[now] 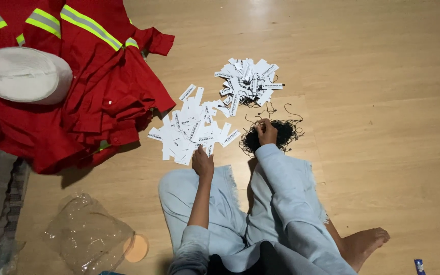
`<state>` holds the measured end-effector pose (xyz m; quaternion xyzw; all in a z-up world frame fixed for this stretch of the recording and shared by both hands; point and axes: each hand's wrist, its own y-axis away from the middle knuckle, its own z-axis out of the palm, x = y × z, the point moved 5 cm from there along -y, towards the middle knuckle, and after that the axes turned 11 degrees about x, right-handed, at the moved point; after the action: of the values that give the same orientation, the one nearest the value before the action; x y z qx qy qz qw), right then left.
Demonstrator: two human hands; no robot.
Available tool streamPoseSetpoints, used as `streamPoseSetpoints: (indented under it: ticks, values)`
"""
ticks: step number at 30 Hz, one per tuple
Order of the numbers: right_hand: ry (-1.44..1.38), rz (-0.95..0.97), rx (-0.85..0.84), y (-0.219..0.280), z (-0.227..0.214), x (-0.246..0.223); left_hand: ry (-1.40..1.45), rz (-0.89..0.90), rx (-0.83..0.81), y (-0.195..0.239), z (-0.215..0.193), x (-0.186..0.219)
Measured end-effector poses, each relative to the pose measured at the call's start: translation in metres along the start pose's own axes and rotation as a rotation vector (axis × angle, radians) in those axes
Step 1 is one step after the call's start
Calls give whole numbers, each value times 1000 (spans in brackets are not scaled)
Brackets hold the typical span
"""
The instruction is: The person is manually attaching small white paper tags to individual black strings while sitting on the floor.
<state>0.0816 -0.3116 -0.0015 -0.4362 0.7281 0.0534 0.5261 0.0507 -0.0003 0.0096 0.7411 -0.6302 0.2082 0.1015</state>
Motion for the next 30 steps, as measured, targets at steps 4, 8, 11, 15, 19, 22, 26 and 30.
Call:
streamPoseSetpoints:
  ticks: [4, 8, 11, 15, 19, 22, 26, 30]
  values:
    - [73, -12, -13, 2, 6, 9, 24, 31, 18, -2, 9, -6]
    - [40, 47, -34, 6, 7, 7, 119, 40, -8, -5, 25, -15]
    - [-27, 87, -105, 8, 13, 8, 202, 30, -65, -5, 20, -10]
    - [-121, 23, -184, 19, 7, -28, 336, -20, -154, 2, 3, 5]
    - [-118, -69, -283, 40, 15, -49, 488, -196, -220, -4, 16, -4]
    - [-188, -144, -405, 62, 26, -69, 765, -389, -286, -3, 22, -6]
    - [-203, -246, -619, 100, 17, -122, 952, -432, -362, 0, 43, -11]
    - [-217, -220, -751, 125, 43, -112, 1039, -413, -443, 4, 36, -4]
